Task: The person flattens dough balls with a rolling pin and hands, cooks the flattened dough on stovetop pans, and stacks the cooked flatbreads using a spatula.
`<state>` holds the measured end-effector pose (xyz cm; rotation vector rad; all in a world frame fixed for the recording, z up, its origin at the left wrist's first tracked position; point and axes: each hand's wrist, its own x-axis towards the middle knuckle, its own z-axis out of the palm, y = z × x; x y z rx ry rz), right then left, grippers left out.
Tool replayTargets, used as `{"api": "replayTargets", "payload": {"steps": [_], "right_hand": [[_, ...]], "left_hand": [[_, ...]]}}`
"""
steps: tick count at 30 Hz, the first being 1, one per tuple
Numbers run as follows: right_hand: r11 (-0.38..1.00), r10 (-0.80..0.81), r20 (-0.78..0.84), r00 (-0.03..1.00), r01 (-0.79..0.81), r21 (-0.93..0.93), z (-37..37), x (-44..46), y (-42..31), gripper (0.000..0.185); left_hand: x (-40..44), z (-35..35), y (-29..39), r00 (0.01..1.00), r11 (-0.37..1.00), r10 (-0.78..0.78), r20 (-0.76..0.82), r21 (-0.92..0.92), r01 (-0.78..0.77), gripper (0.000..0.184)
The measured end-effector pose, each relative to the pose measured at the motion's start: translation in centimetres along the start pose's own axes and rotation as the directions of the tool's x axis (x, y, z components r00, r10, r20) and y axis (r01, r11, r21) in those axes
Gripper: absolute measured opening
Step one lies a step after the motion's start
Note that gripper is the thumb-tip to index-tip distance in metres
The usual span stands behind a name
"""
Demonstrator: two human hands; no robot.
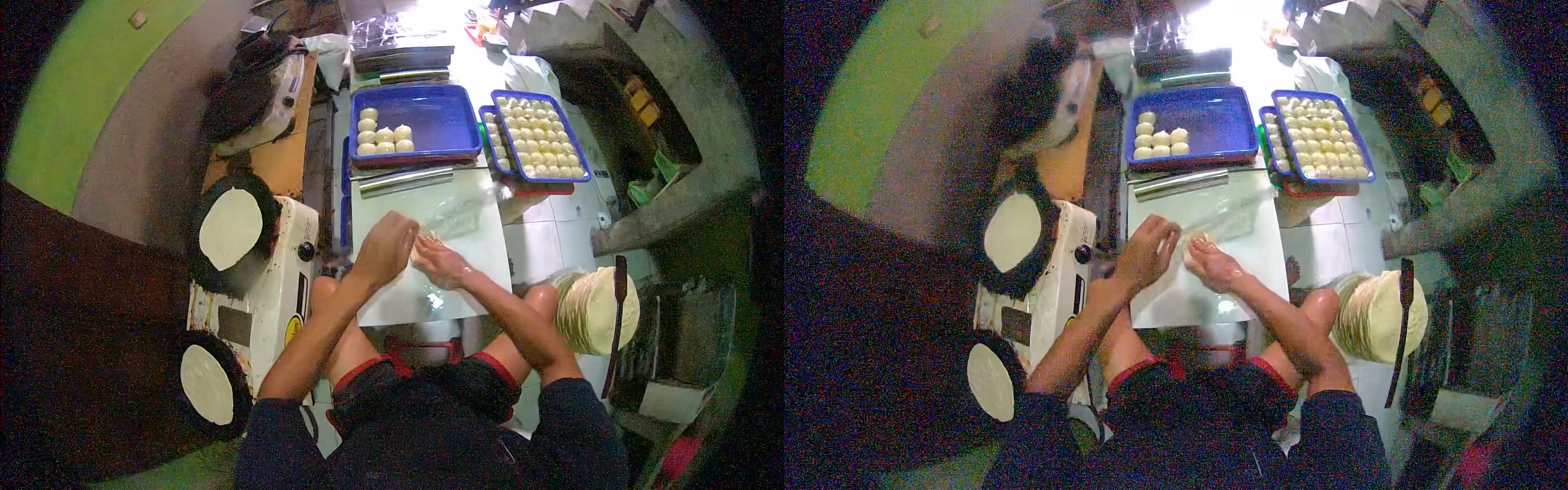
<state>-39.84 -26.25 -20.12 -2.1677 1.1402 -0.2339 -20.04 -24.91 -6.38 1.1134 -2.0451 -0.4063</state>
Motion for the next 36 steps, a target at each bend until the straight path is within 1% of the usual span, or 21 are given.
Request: {"api": "replayTargets", "payload": {"steps": [1, 2, 4, 6, 7, 8, 10, 11, 13, 14, 17, 19, 21, 22, 23, 24, 26, 28, 32, 33, 36], "right_hand": [[0.985, 0.001, 0.058, 0.998, -0.011, 0.172, -2.7, -1.4, 0.5, 0.06], [0.993, 0.113, -0.056, 0.992, -0.111, 0.032, -4.4, -2.4, 2.0, 0.05], [0.971, 0.13, -0.323, 0.937, -0.055, 0.232, -2.5, -2.1, 18.8, 0.04], [0.985, 0.17, -0.465, 0.869, -0.151, 0.079, -10.8, -3.4, 16.7, 0.04], [0.982, 0.186, -0.451, 0.873, -0.175, 0.066, -13.2, -2.2, 15.4, 0.038], [0.979, 0.198, -0.438, 0.877, -0.194, 0.054, -14.2, -0.1, 14.0, 0.036], [0.995, 0.061, -0.361, 0.931, -0.083, -0.046, -12.5, 5.8, 10.5, 0.042], [0.988, 0.066, -0.284, 0.956, -0.023, 0.153, -10.4, 9.8, 10.1, 0.049], [0.996, -0.019, -0.265, 0.964, -0.006, -0.093, -6.2, 15.2, 7.0, 0.064], [0.858, -0.103, -0.286, 0.953, -0.061, -0.51, -4.6, 16.4, 4.9, 0.072], [0.932, 0.061, -0.184, 0.981, -0.122, -0.34, -3.7, 16.2, 1.1, 0.076], [0.951, 0.054, -0.136, 0.989, -0.092, -0.295, -2.0, 12.6, 0.0, 0.076], [0.844, -0.12, -0.337, 0.934, -0.082, -0.53, 2.8, 6.7, -0.6, 0.077], [0.876, -0.052, -0.286, 0.957, -0.094, -0.473, 3.8, 3.6, -2.0, 0.079], [0.851, -0.112, -0.359, 0.926, -0.098, -0.516, 5.8, 0.8, -2.6, 0.081], [0.881, -0.082, -0.352, 0.933, -0.097, -0.464, 6.0, -0.7, -3.6, 0.078], [0.823, -0.155, -0.493, 0.856, -0.164, -0.545, 5.4, -0.2, -4.1, 0.062], [0.847, -0.038, -0.553, 0.832, -0.266, -0.459, 4.6, 3.1, -3.4, 0.066], [0.88, 0.021, -0.57, 0.821, -0.286, -0.379, 4.4, 2.7, -4.0, 0.064], [0.831, -0.005, -0.567, 0.823, -0.313, -0.46, 6.8, 1.9, -3.0, 0.062], [0.863, -0.024, -0.534, 0.845, -0.252, -0.439, 6.1, 1.8, -3.1, 0.052]], "left_hand": [[-1.3, 0.6, 0.1, 1.0, 1.0, -0.004, -0.001, -0.006, 0.004, 0.007], [-2.7, 1.3, 0.0, 1.0, 1.0, -0.011, -0.006, -0.011, 0.011, 0.007], [-6.0, 3.4, 0.1, 0.996, 0.999, -0.032, 0.083, -0.039, 0.035, 0.008], [-9.1, 6.3, 0.1, 0.995, 0.993, -0.012, 0.096, -0.118, 0.023, 0.014], [-12.2, 9.5, -2.4, 0.975, 0.971, -0.1, 0.196, -0.196, 0.139, 0.018], [-13.8, 10.8, -2.9, 0.971, 0.983, -0.104, 0.214, -0.127, 0.133, 0.026], [-16.1, 12.0, -3.6, 0.958, 0.991, -0.13, 0.255, 0.003, 0.134, 0.036], [-16.8, 12.2, -3.4, 0.947, 0.987, -0.157, 0.281, 0.083, 0.139, 0.039], [-17.6, 12.3, -2.7, 0.91, 0.965, -0.249, 0.331, 0.17, 0.202, 0.044], [-18.2, 12.6, -2.9, 0.92, 0.969, -0.238, 0.311, 0.135, 0.205, 0.042], [-18.7, 12.4, -2.8, 0.926, 0.968, -0.25, 0.283, 0.053, 0.245, 0.042], [-19.0, 12.6, -2.6, 0.903, 0.949, -0.314, 0.293, 0.095, 0.299, 0.043], [-18.8, 13.4, -2.7, 0.886, 0.934, -0.356, 0.296, 0.105, 0.341, 0.042], [-19.1, 13.6, -2.8, 0.874, 0.927, -0.375, 0.309, 0.105, 0.36, 0.041], [-19.3, 13.6, -3.0, 0.862, 0.921, -0.389, 0.324, 0.11, 0.375, 0.041], [-18.9, 12.9, -2.6, 0.863, 0.921, -0.386, 0.326, 0.088, 0.379, 0.039], [-18.5, 11.7, -1.9, 0.86, 0.922, -0.377, 0.344, 0.054, 0.382, 0.036], [-18.5, 11.6, -1.9, 0.89, 0.937, -0.344, 0.298, 0.058, 0.343, 0.034], [-18.3, 11.1, -2.1, 0.892, 0.939, -0.339, 0.299, 0.061, 0.337, 0.023], [-18.6, 11.5, -2.2, 0.893, 0.936, -0.348, 0.287, 0.051, 0.349, 0.022], [-18.7, 12.2, -2.1, 0.908, 0.934, -0.347, 0.237, -0.001, 0.357, 0.022]]}}
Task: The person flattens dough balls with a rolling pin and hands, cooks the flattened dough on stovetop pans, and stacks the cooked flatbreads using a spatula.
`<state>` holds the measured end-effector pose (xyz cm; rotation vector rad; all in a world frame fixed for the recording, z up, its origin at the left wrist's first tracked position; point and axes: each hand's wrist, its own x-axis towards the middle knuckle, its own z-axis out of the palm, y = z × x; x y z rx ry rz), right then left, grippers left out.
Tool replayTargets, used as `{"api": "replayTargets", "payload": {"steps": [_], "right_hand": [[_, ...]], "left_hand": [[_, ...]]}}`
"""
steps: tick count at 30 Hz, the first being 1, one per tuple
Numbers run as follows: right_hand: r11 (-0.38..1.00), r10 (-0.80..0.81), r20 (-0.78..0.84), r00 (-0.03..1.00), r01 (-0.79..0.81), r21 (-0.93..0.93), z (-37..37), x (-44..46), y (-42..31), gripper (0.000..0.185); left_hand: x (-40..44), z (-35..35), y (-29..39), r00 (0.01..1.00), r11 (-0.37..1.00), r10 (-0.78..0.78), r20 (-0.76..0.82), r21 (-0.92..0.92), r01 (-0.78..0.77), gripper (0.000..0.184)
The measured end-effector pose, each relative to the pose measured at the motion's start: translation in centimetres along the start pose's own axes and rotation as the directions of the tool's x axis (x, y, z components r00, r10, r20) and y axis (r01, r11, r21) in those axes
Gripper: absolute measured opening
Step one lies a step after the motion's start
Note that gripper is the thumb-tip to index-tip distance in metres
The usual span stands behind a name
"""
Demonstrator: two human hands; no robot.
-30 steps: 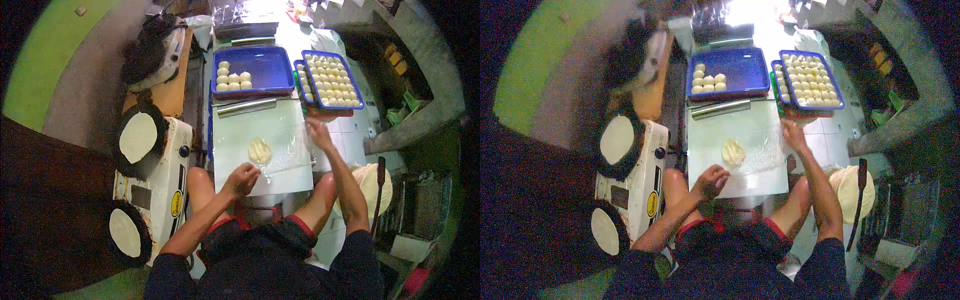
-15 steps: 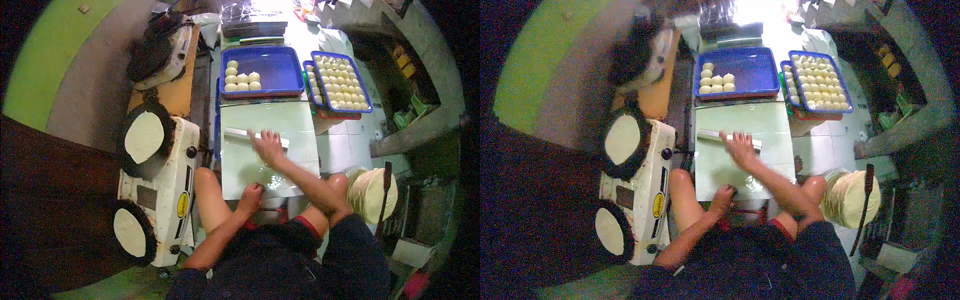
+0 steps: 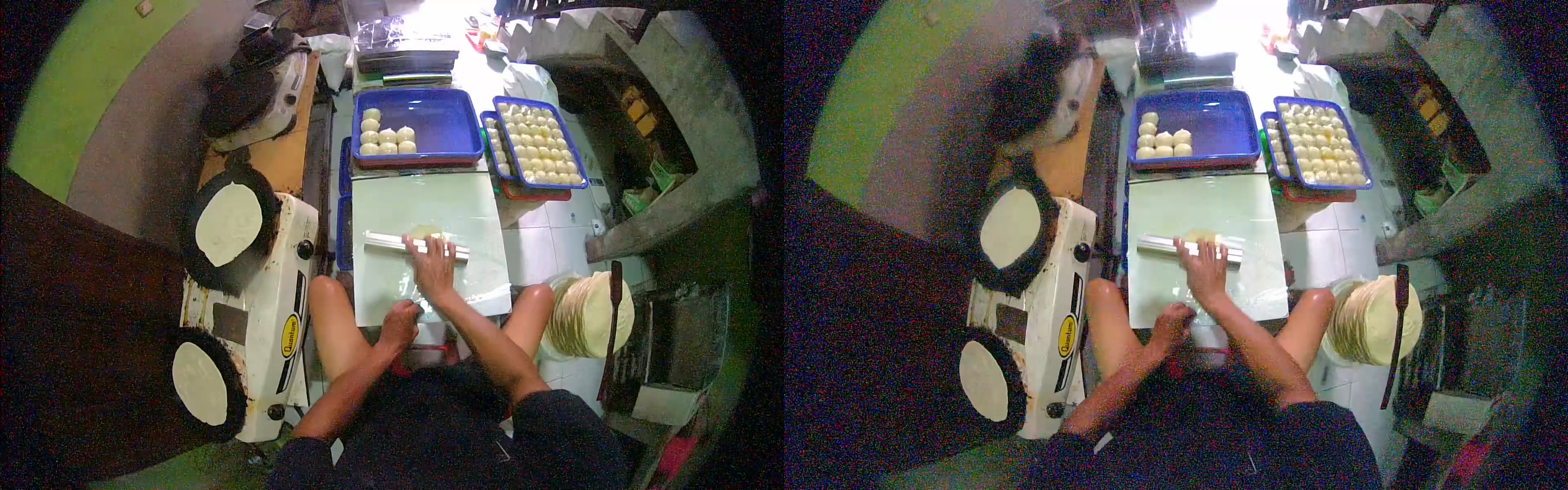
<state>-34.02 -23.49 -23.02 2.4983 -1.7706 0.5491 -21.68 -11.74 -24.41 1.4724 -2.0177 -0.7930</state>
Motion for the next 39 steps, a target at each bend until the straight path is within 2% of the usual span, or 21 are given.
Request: {"api": "replayTargets", "payload": {"steps": [2, 3, 4, 6, 7, 8, 10, 13, 16, 17, 20, 21, 24, 25, 28, 29, 32, 33, 36, 37, 39], "right_hand": [[0.992, 0.09, -0.011, 0.996, -0.088, 0.093, -0.8, 3.4, 0.4, 0.046], [0.986, 0.142, -0.057, 0.988, -0.136, 0.101, -0.1, 4.3, 0.7, 0.041], [0.977, 0.158, -0.085, 0.984, -0.144, 0.155, 0.1, 4.8, 1.2, 0.036], [0.953, 0.232, 0.042, 0.972, -0.236, 0.191, -1.2, 5.0, 1.4, 0.038], [0.911, 0.237, 0.084, 0.968, -0.251, 0.326, -1.2, 5.0, 2.1, 0.041], [0.881, 0.221, 0.169, 0.96, -0.271, 0.388, -1.2, 5.0, 2.5, 0.049], [0.769, 0.193, 0.179, 0.965, -0.262, 0.583, 0.9, 4.8, 3.4, 0.056], [0.927, 0.074, 0.462, 0.884, -0.232, 0.295, -3.8, 4.7, 1.8, 0.055], [0.982, -0.079, 0.146, 0.986, 0.051, 0.182, 0.0, 1.9, 1.2, 0.047], [0.973, -0.078, 0.094, 0.992, 0.056, 0.223, -0.5, 1.9, 1.0, 0.042], [0.974, 0.119, 0.12, 0.986, -0.139, 0.179, -2.0, 2.3, 0.8, 0.048], [0.961, 0.118, 0.182, 0.976, -0.159, 0.225, -3.0, 2.5, 0.8, 0.061], [0.932, 0.087, 0.117, 0.989, -0.123, 0.34, -1.4, 2.5, 1.1, 0.072], [0.982, 0.082, 0.12, 0.989, -0.101, 0.162, -0.7, 2.5, 0.8, 0.067], [0.987, 0.133, 0.034, 0.991, -0.135, 0.083, -1.0, 3.5, -0.2, 0.055], [0.994, 0.097, -0.149, 0.984, -0.087, 0.07, -0.7, 4.0, 0.0, 0.032], [0.993, 0.094, -0.085, 0.992, -0.087, 0.082, -0.6, 4.7, 0.7, 0.027], [0.965, 0.155, 0.076, 0.985, -0.167, 0.2, -0.9, 5.2, 0.9, 0.027], [0.959, 0.183, -0.204, 0.962, -0.128, 0.253, -0.5, 5.7, 1.0, 0.025], [0.932, 0.194, -0.102, 0.976, -0.151, 0.328, -0.4, 5.7, 1.5, 0.021], [0.888, 0.215, -0.117, 0.97, -0.144, 0.437, 0.3, 6.2, 1.9, 0.021]], "left_hand": [[0.0, -1.4, 0.7, 0.998, 0.998, 0.021, 0.057, 0.049, -0.024, 0.023], [-0.2, -1.6, 0.9, 0.995, 0.995, 0.096, -0.02, 0.04, -0.095, 0.023], [-0.2, -1.3, 0.5, 0.997, 0.993, 0.067, 0.041, 0.094, -0.071, 0.023], [-0.2, 0.7, -1.1, 0.992, 0.978, 0.012, 0.127, 0.203, -0.038, 0.024], [-0.5, 1.0, -1.6, 0.999, 0.998, 0.045, 0.002, 0.038, -0.045, 0.024], [-0.6, 1.0, -1.4, 0.998, 0.998, 0.058, -0.033, 0.041, -0.057, 0.024], [-0.3, 0.1, -0.6, 0.995, 0.994, 0.093, -0.019, 0.061, -0.092, 0.023], [0.2, 0.9, -1.7, 0.985, 0.967, 0.168, 0.039, 0.186, -0.172, 0.023], [0.1, 0.1, -0.8, 0.992, 0.991, 0.126, -0.004, 0.05, -0.125, 0.018], [0.0, -0.5, -0.5, 0.994, 0.993, 0.108, 0.031, 0.045, -0.109, 0.016], [-0.2, -0.3, -0.4, 0.997, 0.997, 0.074, -0.014, 0.032, -0.074, 0.019], [-0.1, 0.4, -1.3, 0.997, 0.997, 0.079, -0.026, -0.018, -0.08, 0.026], [-0.1, 1.2, -2.7, 0.997, 0.997, 0.067, 0.033, 0.032, -0.068, 0.033], [0.1, 1.1, -3.0, 0.997, 0.998, 0.05, 0.059, 0.041, -0.052, 0.034], [-0.3, -0.5, -1.2, 0.995, 0.999, 0.017, 0.103, 0.031, -0.02, 0.038], [-0.2, -1.3, -0.3, 0.995, 1.0, 0.025, 0.092, 0.005, -0.025, 0.039], [-0.3, -1.1, -0.4, 0.996, 0.999, 0.024, 0.088, 0.02, -0.026, 0.038], [-0.3, -0.8, -0.7, 0.996, 0.999, 0.02, 0.093, 0.036, -0.023, 0.038], [-0.4, -0.4, -0.7, 0.998, 0.999, 0.015, 0.062, 0.032, -0.017, 0.036], [-0.3, -0.2, -0.6, 0.998, 0.999, 0.006, 0.061, 0.043, -0.009, 0.036], [-0.5, -0.1, -0.7, 0.997, 0.999, -0.014, 0.074, 0.051, 0.011, 0.036]]}}
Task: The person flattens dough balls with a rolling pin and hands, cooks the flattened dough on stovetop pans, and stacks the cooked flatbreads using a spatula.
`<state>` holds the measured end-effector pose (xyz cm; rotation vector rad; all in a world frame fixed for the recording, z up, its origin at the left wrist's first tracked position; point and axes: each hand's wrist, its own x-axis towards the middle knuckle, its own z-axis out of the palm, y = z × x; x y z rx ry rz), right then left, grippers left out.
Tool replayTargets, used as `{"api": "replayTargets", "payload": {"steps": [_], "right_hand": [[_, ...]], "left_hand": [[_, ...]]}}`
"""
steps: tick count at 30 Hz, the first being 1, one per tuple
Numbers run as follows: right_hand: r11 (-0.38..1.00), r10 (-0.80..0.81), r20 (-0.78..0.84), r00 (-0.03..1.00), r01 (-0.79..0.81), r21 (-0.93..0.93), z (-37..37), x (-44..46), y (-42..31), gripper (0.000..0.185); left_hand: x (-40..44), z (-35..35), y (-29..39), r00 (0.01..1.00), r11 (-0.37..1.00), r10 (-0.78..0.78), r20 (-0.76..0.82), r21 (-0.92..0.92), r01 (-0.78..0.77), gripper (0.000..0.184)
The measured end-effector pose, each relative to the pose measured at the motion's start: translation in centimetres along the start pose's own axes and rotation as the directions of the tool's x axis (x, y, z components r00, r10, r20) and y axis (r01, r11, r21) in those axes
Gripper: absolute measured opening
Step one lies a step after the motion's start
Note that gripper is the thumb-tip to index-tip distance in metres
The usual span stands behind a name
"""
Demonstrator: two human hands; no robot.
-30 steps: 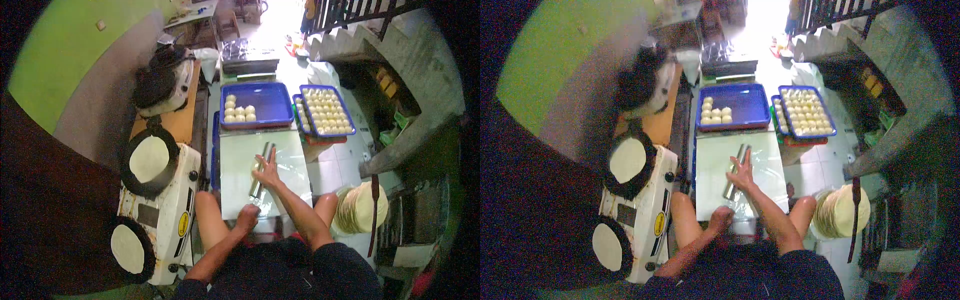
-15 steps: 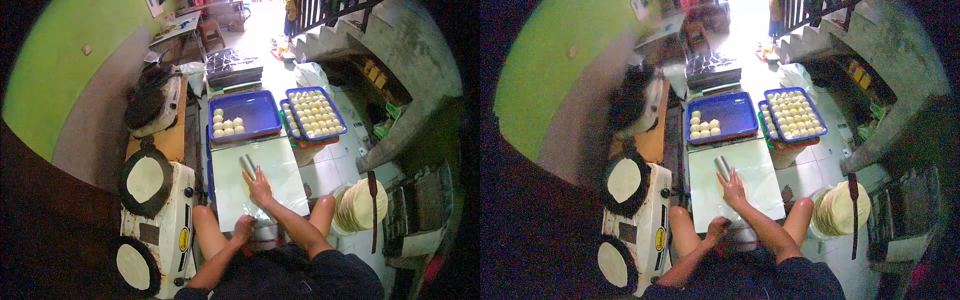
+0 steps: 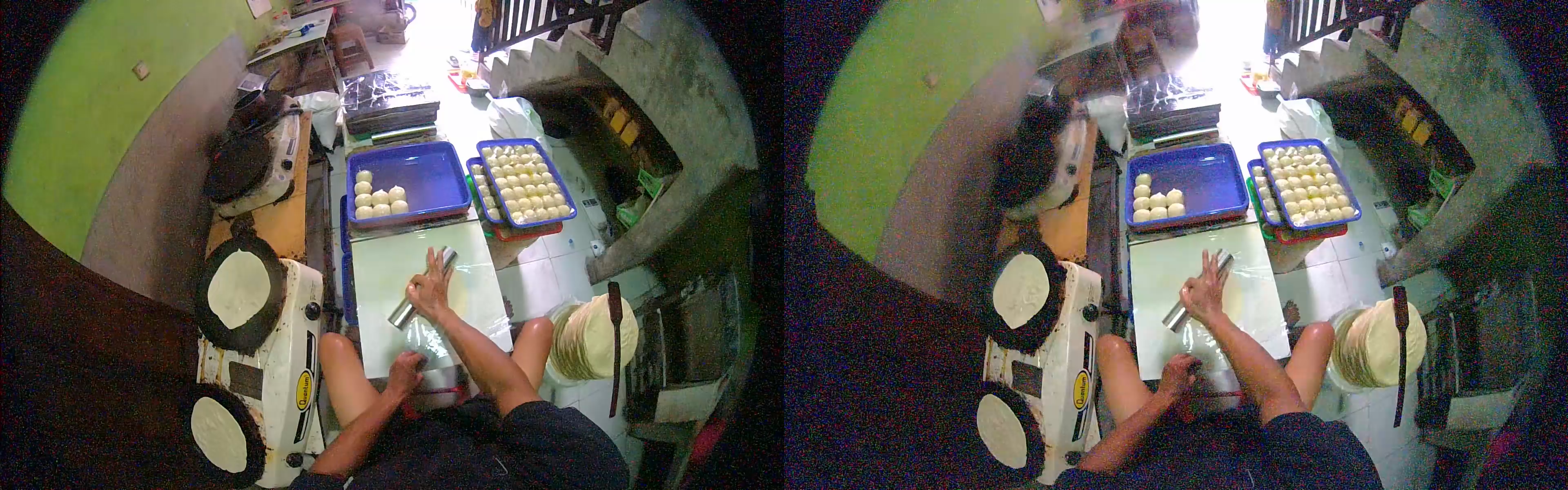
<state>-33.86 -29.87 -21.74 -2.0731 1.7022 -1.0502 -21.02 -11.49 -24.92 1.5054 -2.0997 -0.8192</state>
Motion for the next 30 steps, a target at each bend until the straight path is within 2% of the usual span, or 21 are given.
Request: {"api": "replayTargets", "payload": {"steps": [1, 2, 5, 6, 9, 10, 13, 14, 17, 18, 21, 22, 25, 26, 29, 30], "right_hand": [[0.998, 0.009, -0.013, 1.0, -0.008, 0.059, 0.2, 0.2, 0.3, 0.021], [0.997, -0.007, 0.028, 1.0, 0.005, 0.077, 0.5, 0.3, 0.8, 0.044], [0.947, 0.023, 0.099, 0.995, -0.053, 0.318, 2.5, 0.4, 1.9, 0.078], [0.973, 0.031, 0.26, 0.965, -0.089, 0.215, 1.4, 0.3, 1.2, 0.096], [0.98, 0.019, 0.502, 0.865, 0.083, -0.181, -1.2, 0.0, -1.1, 0.091], [0.955, 0.024, 0.458, 0.889, 0.115, -0.274, -1.7, -0.8, -2.2, 0.082], [0.931, -0.106, 0.444, 0.89, 0.246, -0.27, -2.3, -2.7, -1.7, 0.075], [0.947, -0.176, 0.393, 0.903, 0.265, -0.184, -2.6, -3.3, -1.4, 0.061], [0.939, -0.206, 0.437, 0.876, 0.302, -0.163, -3.7, -4.4, -0.8, 0.05], [0.945, -0.196, 0.475, 0.858, 0.295, -0.143, -4.2, -4.5, -0.5, 0.036], [0.953, -0.196, 0.402, 0.894, 0.271, -0.136, -4.7, -5.0, 0.5, 0.027], [0.963, -0.212, 0.387, 0.897, 0.259, -0.072, -5.0, -5.1, 1.2, 0.026], [0.972, -0.075, 0.463, 0.883, 0.169, -0.164, -7.4, -4.7, 0.8, 0.026], [0.979, -0.075, 0.479, 0.875, 0.155, -0.13, -8.1, -4.5, 1.3, 0.038], [0.998, -0.062, 0.401, 0.914, 0.069, -0.003, -6.4, -4.1, 2.9, 0.057], [0.965, -0.181, 0.335, 0.925, 0.233, -0.119, -6.0, -3.9, 3.6, 0.072]], "left_hand": [[0.0, 0.0, -0.1, 1.0, 1.0, 0.003, 0.006, -0.015, -0.003, 0.036], [0.0, 0.4, -0.7, 1.0, 1.0, 0.007, 0.011, -0.03, -0.007, 0.035], [0.0, 0.7, -0.8, 0.999, 1.0, 0.004, 0.038, 0.008, -0.004, 0.033], [0.2, 0.7, -0.9, 0.999, 0.999, 0.002, 0.051, 0.033, -0.004, 0.032], [0.2, 1.0, -1.4, 0.993, 0.993, 0.115, -0.024, 0.021, -0.114, 0.028], [0.2, 1.2, -1.6, 0.995, 0.995, 0.1, -0.026, 0.011, -0.1, 0.027], [0.1, 1.4, -1.6, 0.998, 0.998, 0.062, -0.021, 0.016, -0.061, 0.026], [-0.1, 1.2, -1.4, 0.998, 0.997, 0.057, -0.016, 0.044, -0.056, 0.026], [0.1, 0.3, -0.3, 0.999, 0.998, 0.034, 0.001, 0.044, -0.034, 0.028], [0.0, -0.3, 0.5, 0.999, 0.998, 0.041, -0.012, 0.04, -0.041, 0.026], [0.1, -0.8, 1.3, 0.998, 0.999, 0.04, -0.053, -0.002, -0.04, 0.022], [0.3, -0.7, 1.4, 0.997, 0.999, 0.037, -0.066, -0.023, -0.038, 0.02], [0.5, -1.5, 2.7, 0.995, 0.999, 0.039, -0.087, -0.01, -0.04, 0.019], [0.6, -1.2, 2.4, 0.997, 1.0, 0.017, -0.082, -0.022, -0.019, 0.019], [0.3, -0.6, 2.0, 0.998, 0.998, -0.035, -0.059, -0.046, 0.032, 0.018], [0.3, -0.6, 1.9, 0.998, 0.998, -0.038, -0.047, -0.048, 0.035, 0.018]]}}
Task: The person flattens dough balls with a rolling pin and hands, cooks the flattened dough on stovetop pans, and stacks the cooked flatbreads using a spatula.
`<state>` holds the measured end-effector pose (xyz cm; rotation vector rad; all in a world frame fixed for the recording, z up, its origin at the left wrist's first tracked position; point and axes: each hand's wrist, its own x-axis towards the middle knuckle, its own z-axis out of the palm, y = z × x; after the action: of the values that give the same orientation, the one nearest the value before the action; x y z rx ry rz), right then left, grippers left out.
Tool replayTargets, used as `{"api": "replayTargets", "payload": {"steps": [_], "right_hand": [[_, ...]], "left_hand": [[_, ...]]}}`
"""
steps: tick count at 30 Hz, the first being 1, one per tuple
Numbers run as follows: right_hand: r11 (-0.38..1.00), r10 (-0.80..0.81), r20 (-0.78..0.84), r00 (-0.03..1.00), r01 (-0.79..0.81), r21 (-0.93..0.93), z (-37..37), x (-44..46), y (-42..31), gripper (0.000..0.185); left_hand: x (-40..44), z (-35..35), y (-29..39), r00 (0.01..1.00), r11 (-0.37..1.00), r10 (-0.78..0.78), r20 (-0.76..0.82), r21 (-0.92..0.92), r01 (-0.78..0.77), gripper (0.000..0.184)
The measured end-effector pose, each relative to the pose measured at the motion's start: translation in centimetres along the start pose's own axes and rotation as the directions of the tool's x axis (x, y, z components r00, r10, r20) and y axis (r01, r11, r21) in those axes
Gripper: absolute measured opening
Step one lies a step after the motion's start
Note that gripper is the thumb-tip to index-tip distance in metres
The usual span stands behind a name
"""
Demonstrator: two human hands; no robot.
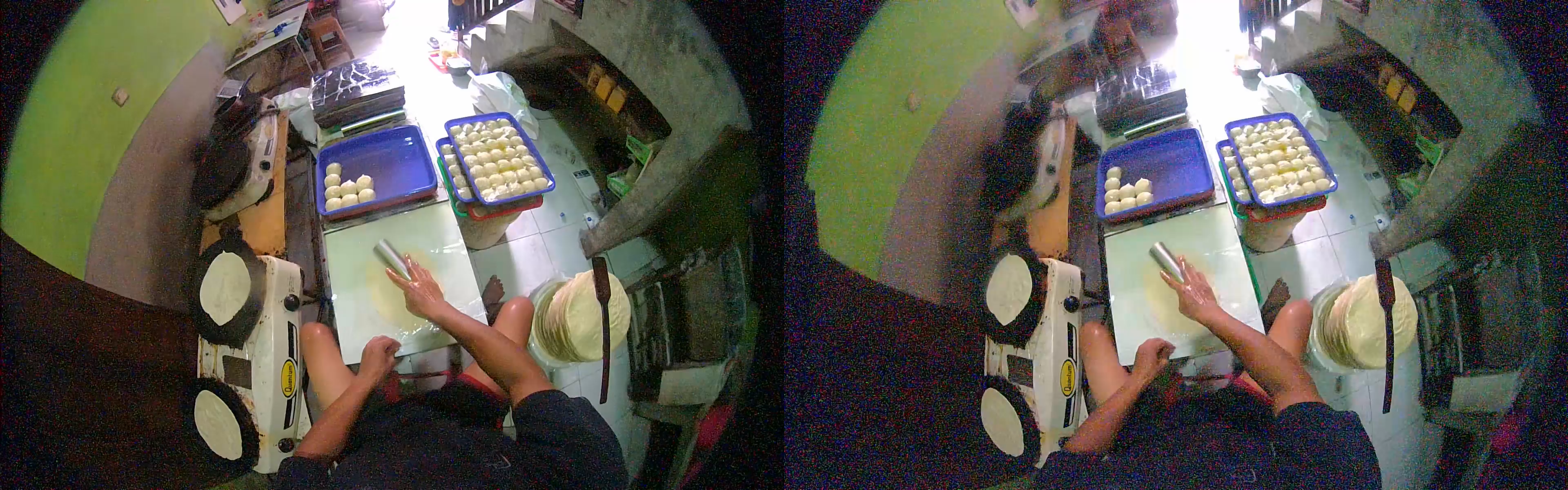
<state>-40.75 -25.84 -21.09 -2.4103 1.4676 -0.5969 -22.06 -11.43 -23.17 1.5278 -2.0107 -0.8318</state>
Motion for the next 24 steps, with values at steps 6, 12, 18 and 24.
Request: {"api": "replayTargets", "payload": {"steps": [6, 12, 18, 24], "right_hand": [[0.97, -0.164, -0.089, 0.982, 0.144, -0.195, 0.6, 2.0, 1.6, 0.068], [0.96, -0.276, -0.217, 0.936, 0.259, -0.108, 2.0, 5.7, 3.2, 0.061], [0.962, -0.269, -0.344, 0.899, 0.269, -0.049, 2.1, 12.5, 3.7, 0.06], [0.985, 0.144, -0.574, 0.806, -0.062, 0.161, -13.5, 3.4, 12.3, 0.043]], "left_hand": [[0.7, -0.8, 0.6, 0.987, 0.99, -0.121, 0.101, -0.062, 0.128, 0.018], [0.4, -0.9, 0.4, 0.994, 0.992, -0.069, 0.09, -0.098, 0.077, 0.018], [3.9, -2.0, 1.1, 0.961, 0.998, 0.064, 0.271, -0.041, -0.055, 0.03], [16.2, -1.1, -1.3, 0.852, 0.762, 0.259, 0.455, 0.445, -0.47, 0.067]]}}
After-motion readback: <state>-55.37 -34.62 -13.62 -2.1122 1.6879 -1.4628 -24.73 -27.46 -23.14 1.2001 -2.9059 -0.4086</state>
